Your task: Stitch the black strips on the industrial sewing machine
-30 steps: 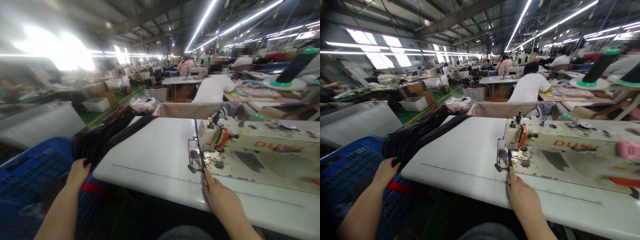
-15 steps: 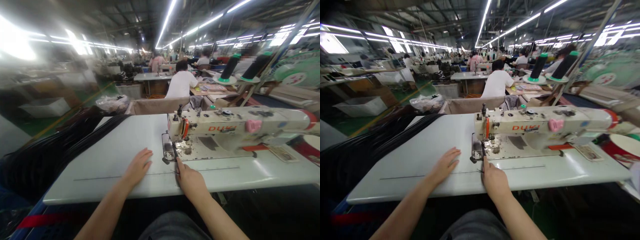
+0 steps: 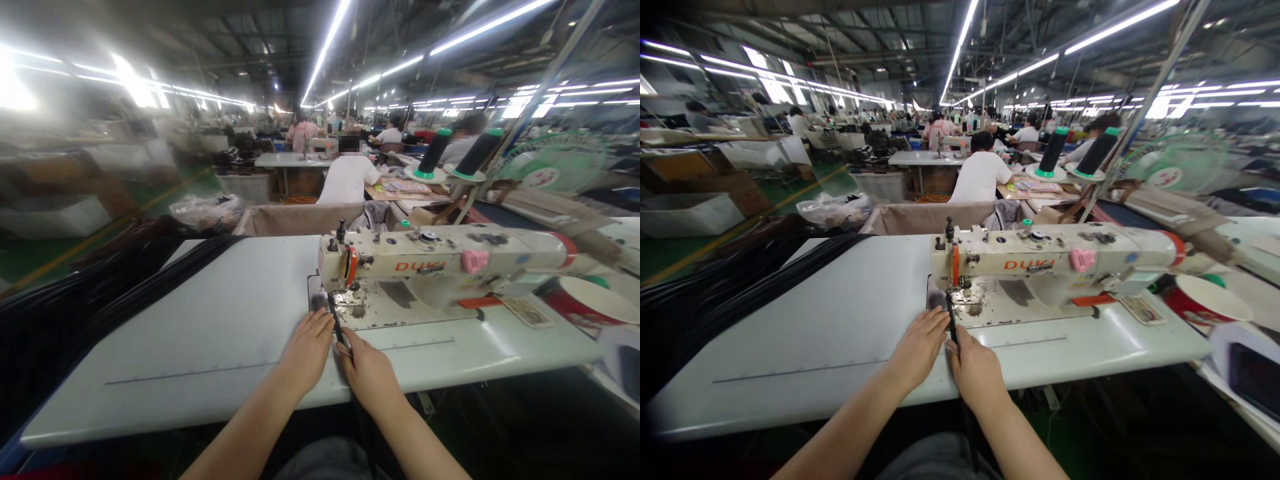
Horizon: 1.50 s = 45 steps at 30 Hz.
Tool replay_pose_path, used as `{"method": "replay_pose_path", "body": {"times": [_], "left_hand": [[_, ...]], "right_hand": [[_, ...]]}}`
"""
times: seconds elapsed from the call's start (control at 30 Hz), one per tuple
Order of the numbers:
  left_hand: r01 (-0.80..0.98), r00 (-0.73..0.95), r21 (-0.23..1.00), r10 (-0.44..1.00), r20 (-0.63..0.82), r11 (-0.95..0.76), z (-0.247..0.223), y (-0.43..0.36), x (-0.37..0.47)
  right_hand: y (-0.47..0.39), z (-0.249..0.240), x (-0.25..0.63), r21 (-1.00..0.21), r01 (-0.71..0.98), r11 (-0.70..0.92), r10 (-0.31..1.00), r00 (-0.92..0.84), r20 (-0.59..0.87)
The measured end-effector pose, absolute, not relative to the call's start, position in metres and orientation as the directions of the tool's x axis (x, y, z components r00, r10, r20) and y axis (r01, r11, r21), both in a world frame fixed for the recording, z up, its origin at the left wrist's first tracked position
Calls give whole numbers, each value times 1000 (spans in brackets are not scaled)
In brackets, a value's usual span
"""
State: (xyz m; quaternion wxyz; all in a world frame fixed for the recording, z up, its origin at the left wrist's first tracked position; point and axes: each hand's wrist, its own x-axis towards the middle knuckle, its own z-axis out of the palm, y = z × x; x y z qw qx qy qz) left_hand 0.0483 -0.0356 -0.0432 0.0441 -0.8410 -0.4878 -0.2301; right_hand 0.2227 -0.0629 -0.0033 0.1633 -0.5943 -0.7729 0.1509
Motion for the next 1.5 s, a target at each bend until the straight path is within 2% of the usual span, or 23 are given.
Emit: {"method": "replay_pose_path", "body": {"times": [0.1,0.23,0.37,0.87,1.5], "left_hand": [[856,421,96,792,442,-508,-44,-37,51],[867,426,57,795,431,-496,-41,-38,54],[872,422,54,801,425,-487,-39,-39,54],[877,427,26,804,415,-479,-41,-40,53],[878,419,54,818,394,-476,-42,-40,54]], "right_hand": [[-60,-5,226,-553,811,188,982,-175,77],[-56,-11,233,-715,672,192,981,-131,141],[-54,-14,237,-807,561,184,983,-96,158],[-52,-17,238,-830,522,196,980,-96,171],[-54,-11,238,-806,536,251,968,-126,217]]}}
